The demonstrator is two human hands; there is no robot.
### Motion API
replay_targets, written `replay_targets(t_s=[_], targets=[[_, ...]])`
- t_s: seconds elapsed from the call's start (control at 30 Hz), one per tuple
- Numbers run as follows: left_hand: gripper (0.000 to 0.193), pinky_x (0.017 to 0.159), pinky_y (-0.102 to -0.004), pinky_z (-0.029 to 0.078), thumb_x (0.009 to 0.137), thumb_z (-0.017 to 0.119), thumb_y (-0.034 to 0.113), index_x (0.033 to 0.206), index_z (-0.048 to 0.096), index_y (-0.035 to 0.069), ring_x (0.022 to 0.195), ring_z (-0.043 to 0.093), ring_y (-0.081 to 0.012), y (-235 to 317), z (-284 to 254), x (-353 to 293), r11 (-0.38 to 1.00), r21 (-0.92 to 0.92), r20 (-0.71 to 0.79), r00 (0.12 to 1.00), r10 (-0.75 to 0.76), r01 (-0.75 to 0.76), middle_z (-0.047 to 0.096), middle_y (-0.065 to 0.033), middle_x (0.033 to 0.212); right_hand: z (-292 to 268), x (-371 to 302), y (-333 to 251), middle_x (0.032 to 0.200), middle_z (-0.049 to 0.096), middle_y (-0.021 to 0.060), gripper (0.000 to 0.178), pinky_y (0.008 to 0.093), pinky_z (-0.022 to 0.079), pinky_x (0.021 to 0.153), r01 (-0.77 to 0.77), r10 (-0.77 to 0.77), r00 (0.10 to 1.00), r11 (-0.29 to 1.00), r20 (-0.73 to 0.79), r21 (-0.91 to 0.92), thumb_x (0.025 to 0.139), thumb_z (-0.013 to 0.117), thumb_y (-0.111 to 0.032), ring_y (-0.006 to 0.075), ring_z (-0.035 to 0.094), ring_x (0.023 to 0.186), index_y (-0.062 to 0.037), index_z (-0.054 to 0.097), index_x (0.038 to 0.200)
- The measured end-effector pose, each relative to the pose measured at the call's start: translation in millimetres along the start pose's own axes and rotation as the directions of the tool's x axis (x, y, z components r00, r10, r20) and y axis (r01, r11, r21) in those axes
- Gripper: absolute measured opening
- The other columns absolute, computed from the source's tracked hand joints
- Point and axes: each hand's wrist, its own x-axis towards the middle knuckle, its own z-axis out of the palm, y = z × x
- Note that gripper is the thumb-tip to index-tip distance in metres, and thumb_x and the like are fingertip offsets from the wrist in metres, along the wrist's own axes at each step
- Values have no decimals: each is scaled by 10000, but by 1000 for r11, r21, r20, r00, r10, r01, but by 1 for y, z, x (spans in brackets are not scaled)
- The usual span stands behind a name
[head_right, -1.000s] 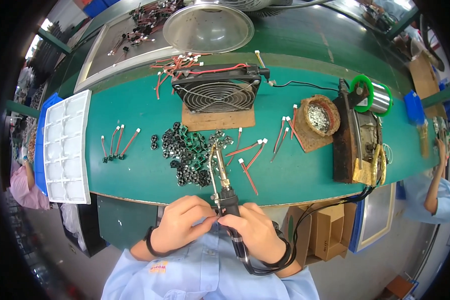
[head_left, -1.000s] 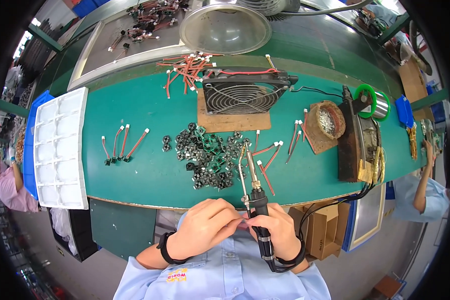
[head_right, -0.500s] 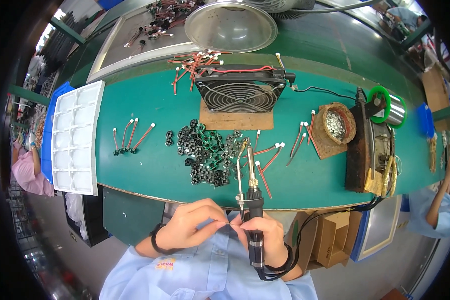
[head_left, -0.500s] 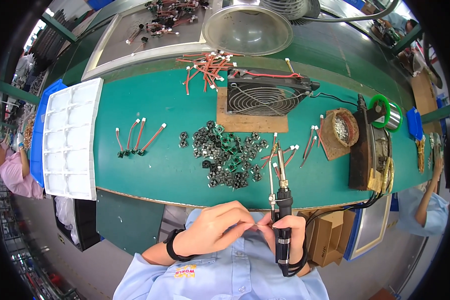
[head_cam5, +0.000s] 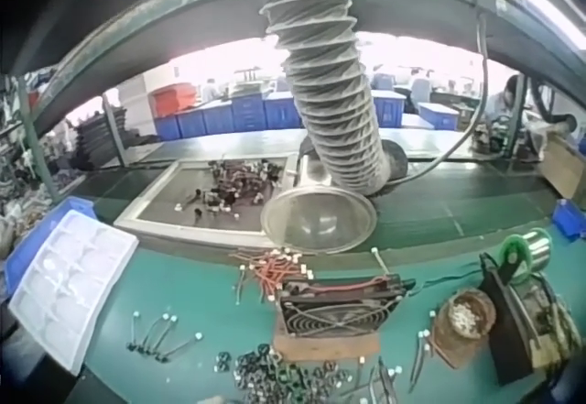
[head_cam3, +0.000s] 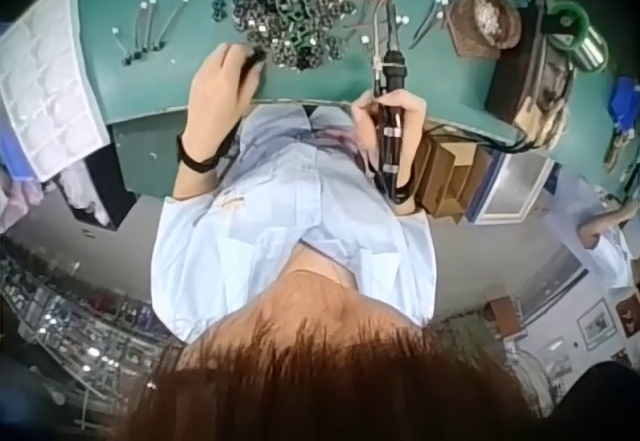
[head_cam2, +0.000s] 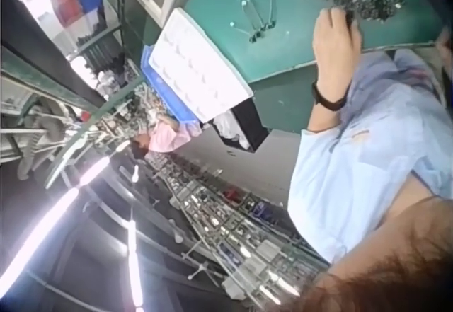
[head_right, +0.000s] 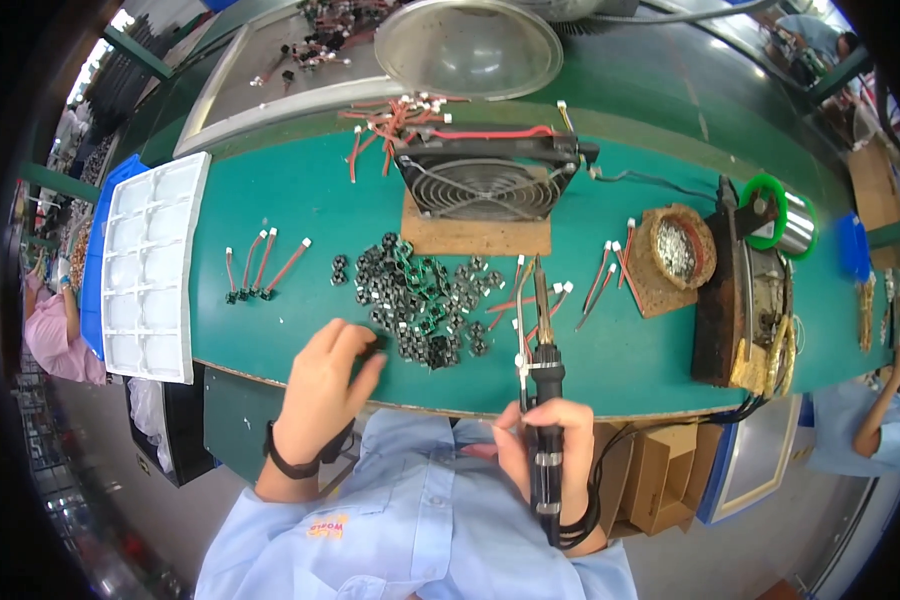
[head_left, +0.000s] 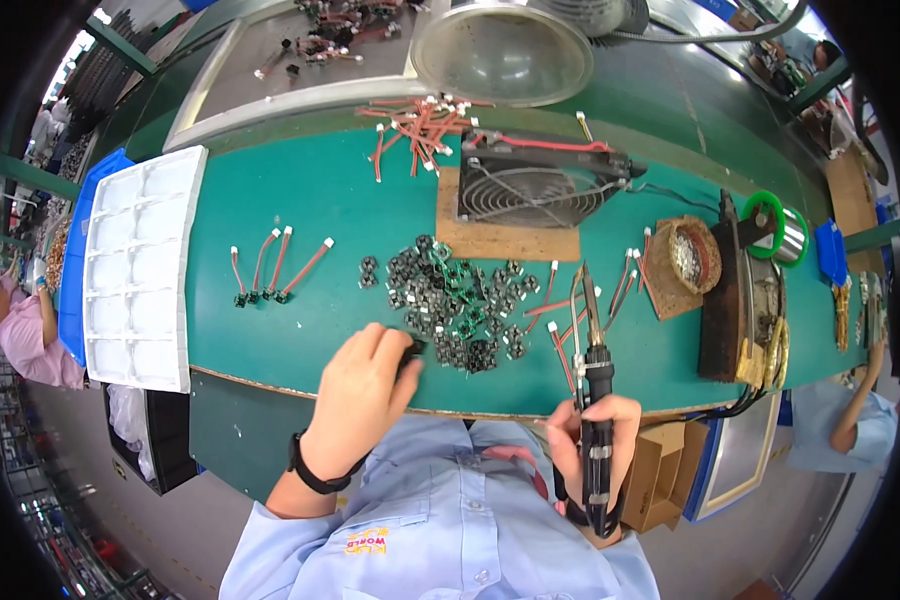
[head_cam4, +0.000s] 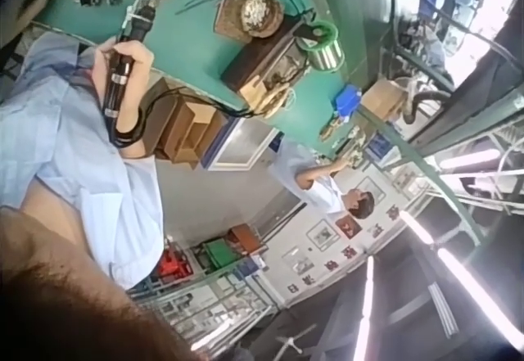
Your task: Soldering wires to small printed circuit boards at a factory workstation.
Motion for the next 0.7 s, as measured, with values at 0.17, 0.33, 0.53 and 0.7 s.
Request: replay_targets(t_s=[0.17,0.33,0.53,0.7], targets=[[215,619,-355,451,726,672,42,879,531,-9,728,549,-285,-1,-7,-7,990,137,-68,997,43,-33,520,-123,812,-3,2,8,804,565,117,434,192,401,536,8,-8,1000,1000,6,27,763,636,81,86,511,612,-95,336,1023],[184,612,-321,455,750,625,-11,919,553,-18,692,570,-253,1,-11,-9,1000,17,-60,998,3,-2,542,-121,814,-4,-1,6,791,565,116,437,197,406,527,76,-76,997,996,5,-41,761,640,83,92,519,607,-95,337,1021],[180,623,-277,462,780,587,-44,958,572,-30,667,595,-200,23,-14,-5,950,-313,21,1000,3,4,571,-116,817,1,2,3,802,566,138,436,209,444,543,126,-127,991,992,42,13,764,622,107,116,566,652,-93,335,1024],[180,670,-270,471,832,543,-35,1011,551,-35,732,603,-172,29,2,-12,805,-590,174,984,49,65,590,-118,834,8,0,6,824,569,152,448,225,470,551,148,-151,983,988,104,33,760,617,123,132,593,692,-87,329,1031]])
